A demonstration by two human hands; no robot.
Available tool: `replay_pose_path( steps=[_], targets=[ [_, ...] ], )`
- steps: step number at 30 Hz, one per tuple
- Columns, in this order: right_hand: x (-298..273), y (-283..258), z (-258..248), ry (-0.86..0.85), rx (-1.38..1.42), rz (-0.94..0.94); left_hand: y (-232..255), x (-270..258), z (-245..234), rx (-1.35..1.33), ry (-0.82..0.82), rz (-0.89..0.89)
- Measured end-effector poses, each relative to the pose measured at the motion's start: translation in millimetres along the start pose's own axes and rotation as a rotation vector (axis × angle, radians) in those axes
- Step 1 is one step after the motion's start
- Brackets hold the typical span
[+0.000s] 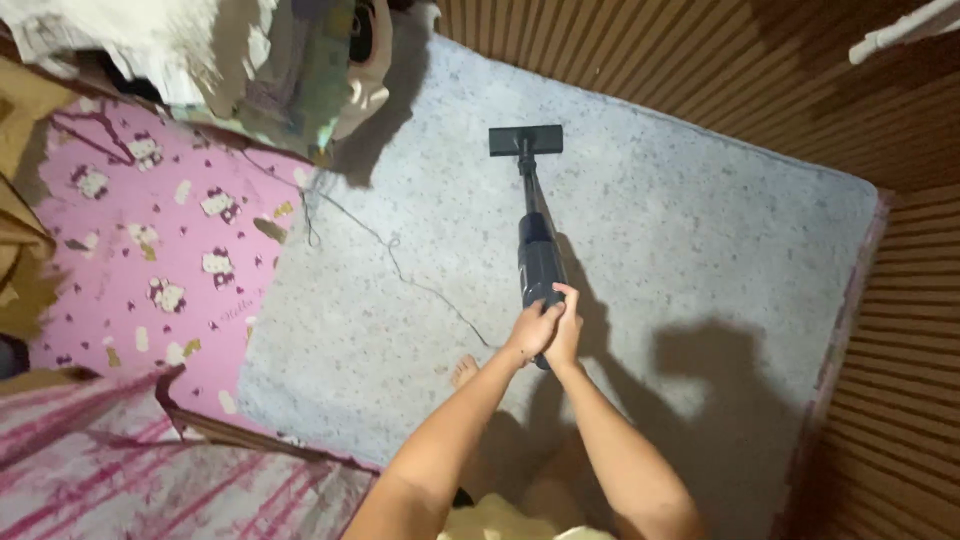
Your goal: The person vacuums the surface of a mattress using a handheld vacuum cleaner, then detaches the vacuum nozzle by hand.
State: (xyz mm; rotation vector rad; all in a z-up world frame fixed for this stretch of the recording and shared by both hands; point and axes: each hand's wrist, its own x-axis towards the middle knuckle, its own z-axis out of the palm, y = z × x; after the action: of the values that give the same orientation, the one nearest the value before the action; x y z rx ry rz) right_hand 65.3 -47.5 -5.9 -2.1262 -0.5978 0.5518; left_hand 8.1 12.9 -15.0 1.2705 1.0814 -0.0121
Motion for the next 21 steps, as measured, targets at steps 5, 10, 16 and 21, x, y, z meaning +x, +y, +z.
replay_pose_path(
  steps=[5,10,16,21],
  targets=[
    [50,14,19,-0.043,-0.046,0.078,8,11,-15,-0.178,-0.032,0.09],
    [102,-2,39,-0.065,-0.258,0.136,27,7,-40,-0.294,-0.075,0.082],
    [114,-17,43,-0.101,-0.285,0.147,-2,2,-56,-0.222,-0.026,0.036],
    [96,24,43,-0.089,-0.281,0.325,-38,-4,-49,-0.238,0.012,-0.007]
  ],
)
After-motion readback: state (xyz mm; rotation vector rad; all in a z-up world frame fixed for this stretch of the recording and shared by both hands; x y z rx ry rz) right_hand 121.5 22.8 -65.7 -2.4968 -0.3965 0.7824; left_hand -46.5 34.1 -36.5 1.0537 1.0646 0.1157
